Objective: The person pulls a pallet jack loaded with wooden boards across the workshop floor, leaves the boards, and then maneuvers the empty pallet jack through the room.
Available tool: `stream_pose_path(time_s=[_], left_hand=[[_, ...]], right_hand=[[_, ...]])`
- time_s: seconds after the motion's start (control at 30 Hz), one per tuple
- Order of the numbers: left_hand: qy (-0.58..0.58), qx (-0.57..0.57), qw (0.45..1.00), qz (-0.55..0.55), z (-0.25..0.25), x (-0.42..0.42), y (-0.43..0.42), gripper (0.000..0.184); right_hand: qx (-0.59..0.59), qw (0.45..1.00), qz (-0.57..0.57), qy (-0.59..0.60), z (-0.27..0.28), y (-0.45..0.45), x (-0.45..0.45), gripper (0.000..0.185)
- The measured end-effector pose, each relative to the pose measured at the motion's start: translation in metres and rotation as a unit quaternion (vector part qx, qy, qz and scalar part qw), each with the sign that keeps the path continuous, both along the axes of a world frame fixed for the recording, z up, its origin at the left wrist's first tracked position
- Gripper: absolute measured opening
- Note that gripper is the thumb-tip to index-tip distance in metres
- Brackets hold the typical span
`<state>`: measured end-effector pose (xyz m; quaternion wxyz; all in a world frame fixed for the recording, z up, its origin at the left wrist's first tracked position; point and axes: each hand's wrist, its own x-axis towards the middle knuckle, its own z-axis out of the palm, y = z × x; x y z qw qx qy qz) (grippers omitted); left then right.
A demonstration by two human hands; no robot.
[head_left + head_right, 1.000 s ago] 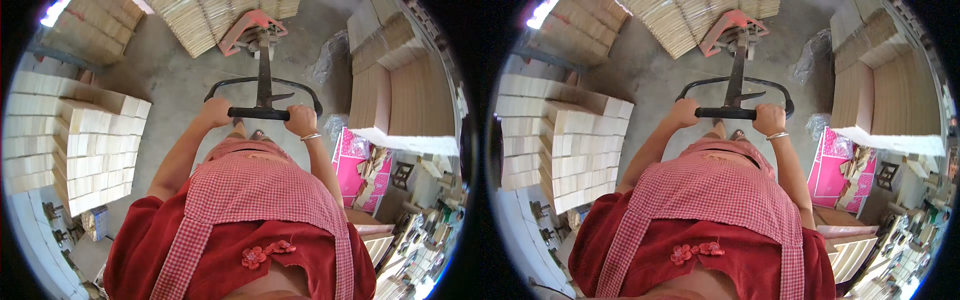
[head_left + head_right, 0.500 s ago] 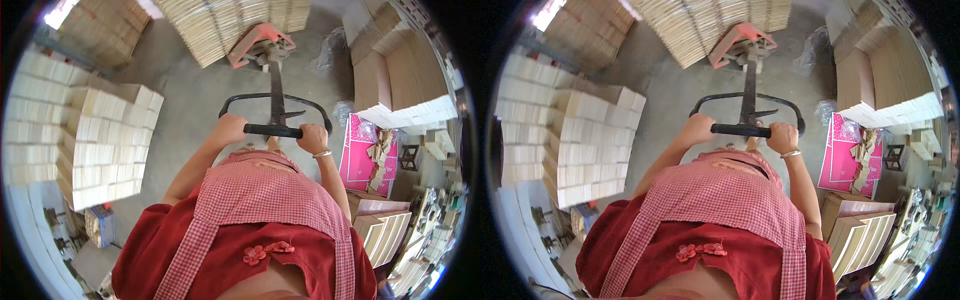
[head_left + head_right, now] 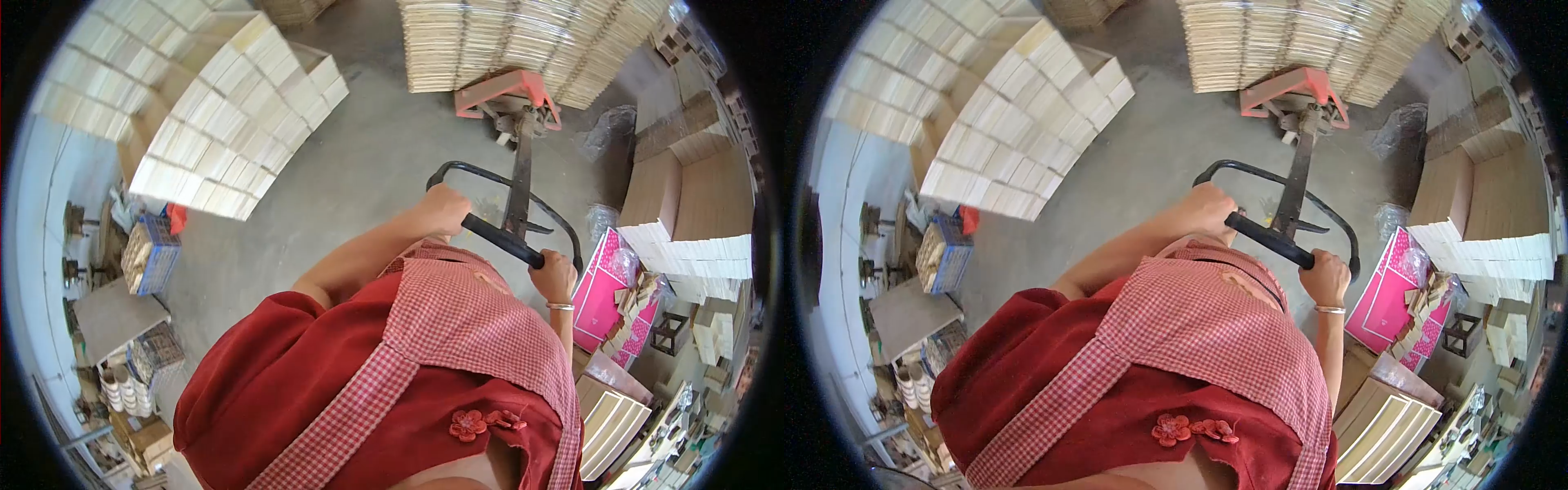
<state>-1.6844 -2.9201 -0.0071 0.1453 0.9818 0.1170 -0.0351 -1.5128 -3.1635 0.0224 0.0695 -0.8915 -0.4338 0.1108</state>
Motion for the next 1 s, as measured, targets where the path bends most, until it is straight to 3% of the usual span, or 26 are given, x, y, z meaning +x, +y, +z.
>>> stream_pose_path(time_s=[0.23, 0.63, 0.7, 0.8, 1.0], left_hand=[[0.045, 0.022, 0.999, 0.005, 0.013, -0.006, -0.019, 0.013], [0.033, 0.026, 0.999, -0.009, 0.017, -0.060, -0.063, 0.023], [0.012, 0.039, 0.999, -0.008, 0.026, -0.068, -0.069, 0.008], [-0.037, 0.023, 0.999, 0.001, 0.033, -0.078, -0.072, 0.009], [0.033, 0.017, 0.999, 0.007, 0.035, -0.106, -0.061, 0.014]], right_hand=[[-0.001, 1.000, -0.001, -0.005, 0.003, -0.014, -0.006, 0.015], [-0.024, 1.000, -0.019, 0.004, 0.004, -0.061, -0.065, 0.015], [-0.017, 1.000, -0.014, -0.003, 0.010, -0.066, -0.072, 0.015], [-0.026, 0.999, -0.027, -0.005, 0.023, -0.070, -0.086, 0.015], [-0.007, 1.000, -0.026, 0.000, 0.022, -0.062, -0.116, 0.013]])
